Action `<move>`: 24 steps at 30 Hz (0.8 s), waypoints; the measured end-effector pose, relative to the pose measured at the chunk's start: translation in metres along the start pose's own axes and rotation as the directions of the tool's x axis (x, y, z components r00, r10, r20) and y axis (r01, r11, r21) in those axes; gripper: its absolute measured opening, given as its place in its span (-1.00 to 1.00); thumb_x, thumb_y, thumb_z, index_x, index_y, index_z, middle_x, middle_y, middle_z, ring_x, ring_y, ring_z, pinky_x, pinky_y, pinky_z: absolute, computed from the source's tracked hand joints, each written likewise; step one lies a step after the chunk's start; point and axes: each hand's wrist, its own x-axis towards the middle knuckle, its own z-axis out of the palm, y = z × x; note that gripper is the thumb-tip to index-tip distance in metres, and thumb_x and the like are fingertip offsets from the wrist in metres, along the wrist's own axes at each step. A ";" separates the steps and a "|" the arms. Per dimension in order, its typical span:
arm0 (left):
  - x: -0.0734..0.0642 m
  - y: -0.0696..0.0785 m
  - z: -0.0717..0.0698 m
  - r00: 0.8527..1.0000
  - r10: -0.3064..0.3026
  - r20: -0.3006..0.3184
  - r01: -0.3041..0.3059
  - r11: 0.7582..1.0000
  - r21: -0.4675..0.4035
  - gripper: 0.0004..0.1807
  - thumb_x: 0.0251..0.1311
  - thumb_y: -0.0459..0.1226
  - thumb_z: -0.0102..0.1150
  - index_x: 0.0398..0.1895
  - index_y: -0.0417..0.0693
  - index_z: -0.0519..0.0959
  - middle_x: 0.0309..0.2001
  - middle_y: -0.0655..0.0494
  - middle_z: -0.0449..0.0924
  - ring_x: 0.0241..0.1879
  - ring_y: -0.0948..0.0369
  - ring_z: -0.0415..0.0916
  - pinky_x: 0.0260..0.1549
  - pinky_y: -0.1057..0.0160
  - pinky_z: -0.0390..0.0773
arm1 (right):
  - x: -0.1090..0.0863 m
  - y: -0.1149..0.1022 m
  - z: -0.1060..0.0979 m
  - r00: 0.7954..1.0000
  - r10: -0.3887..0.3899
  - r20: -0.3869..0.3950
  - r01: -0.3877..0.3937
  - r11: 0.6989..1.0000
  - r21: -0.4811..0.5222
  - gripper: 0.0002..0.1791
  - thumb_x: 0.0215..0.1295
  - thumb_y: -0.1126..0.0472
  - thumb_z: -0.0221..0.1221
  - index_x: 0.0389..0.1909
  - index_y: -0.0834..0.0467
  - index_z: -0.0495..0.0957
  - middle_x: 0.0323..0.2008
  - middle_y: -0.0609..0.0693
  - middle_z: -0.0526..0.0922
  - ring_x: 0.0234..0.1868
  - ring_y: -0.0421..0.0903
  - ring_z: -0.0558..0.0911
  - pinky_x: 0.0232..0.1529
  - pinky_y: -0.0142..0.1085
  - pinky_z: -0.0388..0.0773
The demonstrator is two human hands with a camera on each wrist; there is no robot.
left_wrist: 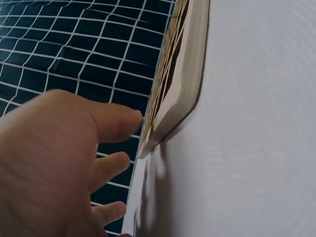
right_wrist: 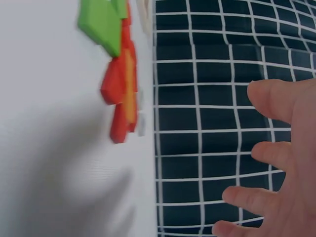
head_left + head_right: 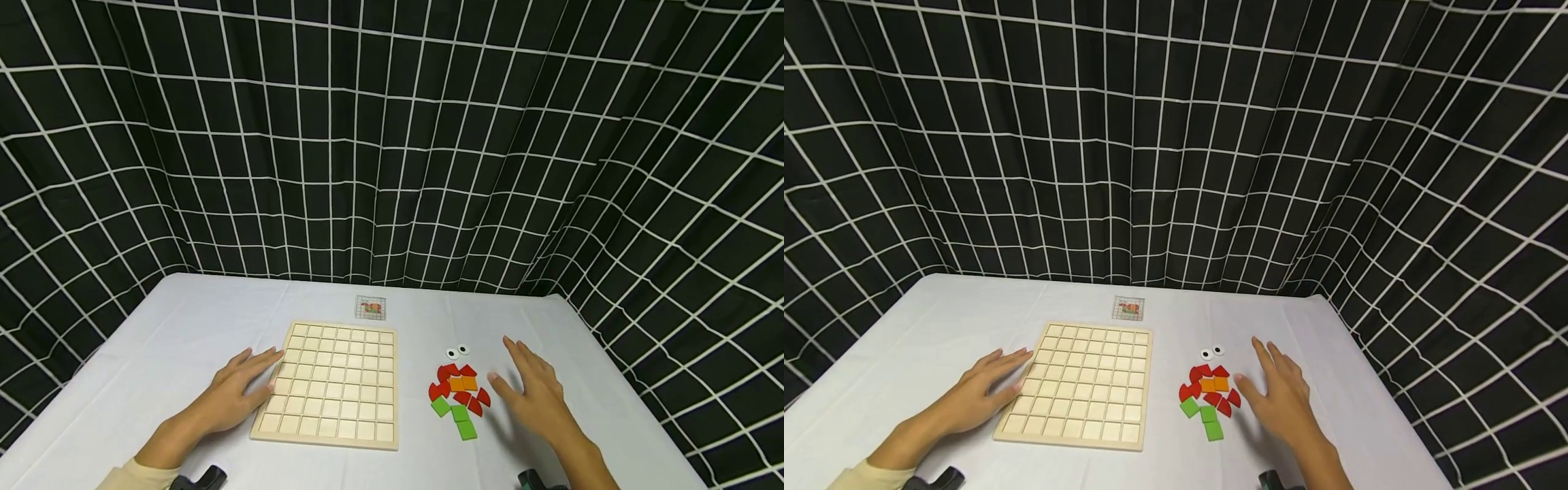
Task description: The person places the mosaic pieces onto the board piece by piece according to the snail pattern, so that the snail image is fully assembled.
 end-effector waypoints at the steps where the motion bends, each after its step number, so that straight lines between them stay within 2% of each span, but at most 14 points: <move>1: 0.001 -0.001 0.001 1.000 0.000 0.006 0.000 1.000 0.006 -0.41 0.26 -0.23 0.23 0.37 -0.01 0.36 0.36 -0.09 0.29 0.36 -0.36 -0.07 0.14 -0.45 -0.06 | 0.000 0.002 0.002 1.000 -0.005 0.001 0.005 1.000 0.010 -0.25 0.30 -0.05 0.21 0.43 0.13 0.22 0.34 0.40 0.21 0.27 0.45 0.14 0.03 0.49 0.03; 6: 0.004 -0.005 0.005 0.999 0.013 0.037 -0.014 1.000 0.010 -0.46 0.27 -0.26 0.21 0.33 -0.07 0.42 0.35 -0.07 0.30 0.37 -0.35 -0.10 0.18 -0.41 -0.15 | -0.002 0.012 0.011 0.999 -0.007 0.032 0.006 1.000 0.026 -0.33 0.30 0.06 0.23 0.38 0.15 0.28 0.31 0.40 0.25 0.24 0.44 0.19 0.06 0.46 0.09; 12: 0.000 -0.007 0.006 0.997 0.013 0.081 -0.010 1.000 -0.028 -0.55 0.33 -0.23 0.15 0.26 -0.14 0.48 0.38 -0.06 0.26 0.39 -0.32 -0.16 0.21 -0.38 -0.25 | -0.003 0.020 0.019 0.997 0.000 0.075 -0.002 1.000 0.019 -0.44 0.27 0.12 0.25 0.28 0.18 0.43 0.28 0.38 0.32 0.21 0.41 0.26 0.05 0.43 0.19; 19: -0.003 -0.009 0.007 0.996 0.006 0.084 -0.002 0.999 -0.047 -0.53 0.35 -0.16 0.13 0.27 -0.13 0.46 0.39 -0.06 0.22 0.39 -0.32 -0.17 0.19 -0.40 -0.29 | -0.005 0.020 0.027 0.980 0.087 0.176 -0.085 0.996 -0.021 -0.50 0.21 0.11 0.32 0.18 0.09 0.54 0.28 0.35 0.31 0.26 0.39 0.22 0.11 0.42 0.12; 24: -0.004 -0.010 0.009 0.995 0.012 0.100 -0.006 0.998 -0.059 -0.52 0.36 -0.14 0.12 0.29 -0.12 0.45 0.40 -0.05 0.21 0.40 -0.30 -0.19 0.20 -0.39 -0.32 | -0.009 0.022 0.034 0.979 0.088 0.184 -0.082 0.996 -0.041 -0.54 0.16 0.12 0.35 0.11 0.08 0.59 0.25 0.38 0.34 0.25 0.41 0.23 0.11 0.40 0.10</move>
